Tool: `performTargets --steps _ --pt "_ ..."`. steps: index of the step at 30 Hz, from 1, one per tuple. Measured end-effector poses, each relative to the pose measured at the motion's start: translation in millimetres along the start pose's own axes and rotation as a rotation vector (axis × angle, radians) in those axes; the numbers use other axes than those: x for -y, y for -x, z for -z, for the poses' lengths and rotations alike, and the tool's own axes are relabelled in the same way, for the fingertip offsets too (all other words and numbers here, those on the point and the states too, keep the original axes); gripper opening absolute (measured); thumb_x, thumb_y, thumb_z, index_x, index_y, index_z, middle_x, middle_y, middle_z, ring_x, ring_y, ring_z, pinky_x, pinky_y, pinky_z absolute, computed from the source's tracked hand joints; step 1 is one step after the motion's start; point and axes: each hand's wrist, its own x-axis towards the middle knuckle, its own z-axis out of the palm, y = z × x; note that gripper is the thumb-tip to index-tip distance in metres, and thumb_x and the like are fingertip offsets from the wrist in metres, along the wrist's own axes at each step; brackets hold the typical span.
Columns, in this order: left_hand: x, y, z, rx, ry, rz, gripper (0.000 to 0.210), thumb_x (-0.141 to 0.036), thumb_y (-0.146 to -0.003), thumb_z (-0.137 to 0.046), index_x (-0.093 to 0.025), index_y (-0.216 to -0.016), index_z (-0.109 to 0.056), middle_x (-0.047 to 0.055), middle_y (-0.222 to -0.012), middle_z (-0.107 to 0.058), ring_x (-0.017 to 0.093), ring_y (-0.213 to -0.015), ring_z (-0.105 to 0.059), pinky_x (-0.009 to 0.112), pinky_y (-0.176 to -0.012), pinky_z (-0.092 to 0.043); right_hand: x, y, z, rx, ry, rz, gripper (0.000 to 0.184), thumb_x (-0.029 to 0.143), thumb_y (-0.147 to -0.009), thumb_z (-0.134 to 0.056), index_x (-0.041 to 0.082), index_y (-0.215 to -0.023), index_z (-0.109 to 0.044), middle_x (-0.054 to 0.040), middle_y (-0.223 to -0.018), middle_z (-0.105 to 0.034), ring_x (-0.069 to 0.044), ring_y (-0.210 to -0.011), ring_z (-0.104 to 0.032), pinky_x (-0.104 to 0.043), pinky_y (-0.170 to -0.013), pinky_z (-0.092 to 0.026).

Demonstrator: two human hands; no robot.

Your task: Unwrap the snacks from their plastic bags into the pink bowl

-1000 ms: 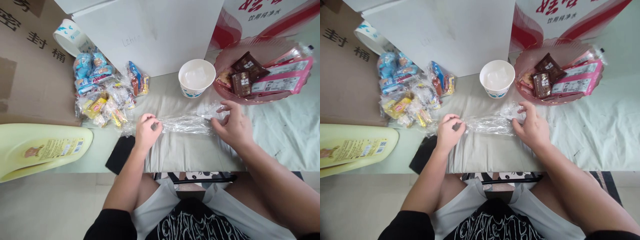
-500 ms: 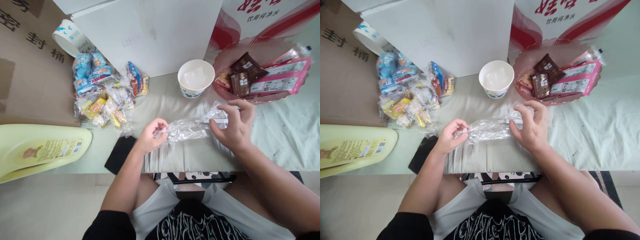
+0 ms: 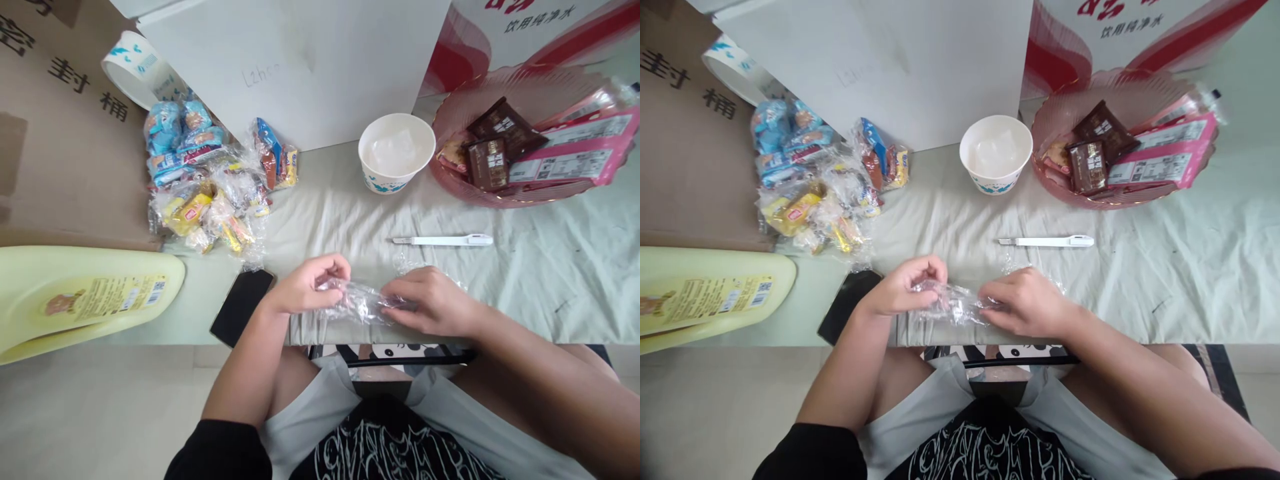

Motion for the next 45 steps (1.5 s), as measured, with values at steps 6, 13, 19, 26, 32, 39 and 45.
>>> performTargets --steps 6,13,19,26,32,39,45 --pt "10 -12 1.9 -0.498 0.135 -0.117 0.041 -0.029 -0.071 -0.078 -0.025 -0.102 -0.05 -0.003 -0.078 -0.058 0.012 -0.065 -0.06 0.023 -0.055 -0.047 18 -7 -5 0.077 -0.264 -0.304 0.011 0.029 -0.09 -0.058 0.021 -0.097 -0.057 0.0021 -0.07 -0.062 -0.012 -0.058 -0.054 -0.027 -0.056 -0.04" --pt "15 -14 1.9 -0.444 0.136 -0.079 0.037 -0.031 -0.076 -0.078 -0.024 -0.102 -0.053 -0.004 -0.081 -0.059 0.006 -0.052 -0.053 0.019 -0.044 -0.039 16 7 7 0.302 -0.785 -0.266 0.067 0.036 -0.089 -0.069 0.02 -0.148 -0.043 -0.0145 -0.136 -0.066 -0.022 -0.116 -0.069 -0.038 -0.098 -0.058" --pt "15 -19 -8.9 -0.288 0.071 0.029 0.036 -0.035 -0.076 -0.079 -0.021 -0.099 -0.056 0.0 -0.086 -0.062 0.006 -0.051 -0.054 0.018 -0.042 -0.039 6 6 -12 0.108 -0.746 -0.212 0.093 0.04 -0.089 -0.071 0.022 -0.164 -0.02 -0.0161 -0.137 -0.067 -0.024 -0.118 -0.069 -0.047 -0.101 -0.058" --pt "16 -23 -12.6 -0.316 0.024 0.01 0.032 -0.036 -0.077 -0.079 -0.02 -0.093 -0.056 -0.002 -0.081 -0.059 0.006 -0.05 -0.052 0.02 -0.045 -0.043 14 -9 -22 -0.011 -0.768 -0.46 0.062 0.035 -0.093 -0.06 0.016 -0.15 -0.047 -0.0058 -0.089 -0.079 -0.019 -0.082 -0.074 -0.041 -0.083 -0.061" --pt "17 -25 -14.3 -0.348 0.022 0.001 0.031 -0.036 -0.077 -0.078 -0.02 -0.091 -0.056 -0.002 -0.081 -0.058 0.004 -0.048 -0.049 0.019 -0.042 -0.039 18 -11 -20 -0.031 -0.811 -0.477 0.047 0.045 -0.086 -0.067 0.017 -0.122 -0.057 -0.0061 -0.09 -0.077 -0.018 -0.078 -0.073 -0.037 -0.076 -0.06" --pt "21 -27 -18.3 -0.398 -0.008 -0.055 0.033 -0.042 -0.078 -0.077 -0.02 -0.088 -0.056 -0.001 -0.085 -0.059 0.004 -0.049 -0.049 0.019 -0.042 -0.04 22 -14 -24 -0.041 -0.598 -0.481 0.01 0.03 -0.089 -0.058 0.021 -0.093 -0.061 -0.0003 -0.077 -0.07 -0.014 -0.068 -0.064 -0.03 -0.067 -0.051" --pt "18 -26 -10.9 -0.464 -0.022 -0.062 0.038 -0.041 -0.072 -0.083 -0.02 -0.086 -0.056 -0.003 -0.079 -0.057 0.004 -0.051 -0.046 0.017 -0.043 -0.038 17 -12 -23 -0.078 -0.616 -0.512 0.011 0.03 -0.089 -0.054 0.021 -0.082 -0.055 0.0013 -0.069 -0.061 -0.013 -0.063 -0.056 -0.029 -0.062 -0.046"
